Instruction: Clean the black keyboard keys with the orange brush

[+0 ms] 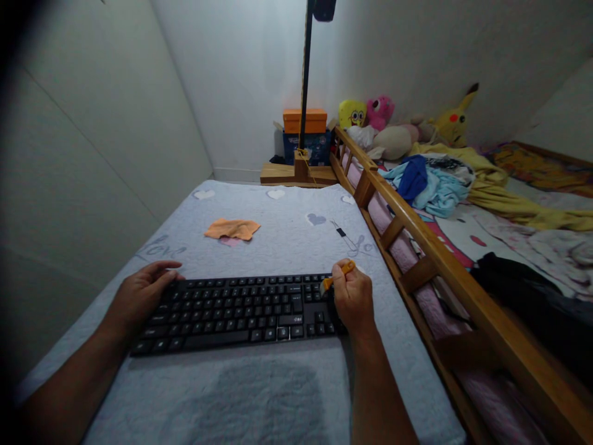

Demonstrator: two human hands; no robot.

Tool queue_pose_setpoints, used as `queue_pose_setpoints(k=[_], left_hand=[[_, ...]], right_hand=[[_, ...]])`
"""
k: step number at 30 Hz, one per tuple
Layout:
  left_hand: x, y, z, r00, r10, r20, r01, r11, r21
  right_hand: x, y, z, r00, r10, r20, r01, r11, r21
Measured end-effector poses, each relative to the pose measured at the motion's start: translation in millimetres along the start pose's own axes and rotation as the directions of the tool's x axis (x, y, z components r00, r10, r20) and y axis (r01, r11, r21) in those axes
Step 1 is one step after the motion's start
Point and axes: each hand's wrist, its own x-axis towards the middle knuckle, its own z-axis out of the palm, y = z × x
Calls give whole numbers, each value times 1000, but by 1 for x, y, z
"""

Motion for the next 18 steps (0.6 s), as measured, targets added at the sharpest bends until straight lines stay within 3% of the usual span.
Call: queue_pose_setpoints(k=[9, 18], left_hand=[[0, -2, -1, 1000, 12, -11, -12, 1000, -7], [3, -6, -1, 1000, 29, -5, -29, 999, 14]], right_hand=[[1, -2, 1, 995, -8, -97, 10, 1000, 18], [-2, -2, -1, 999, -14, -51, 13, 1000, -22]])
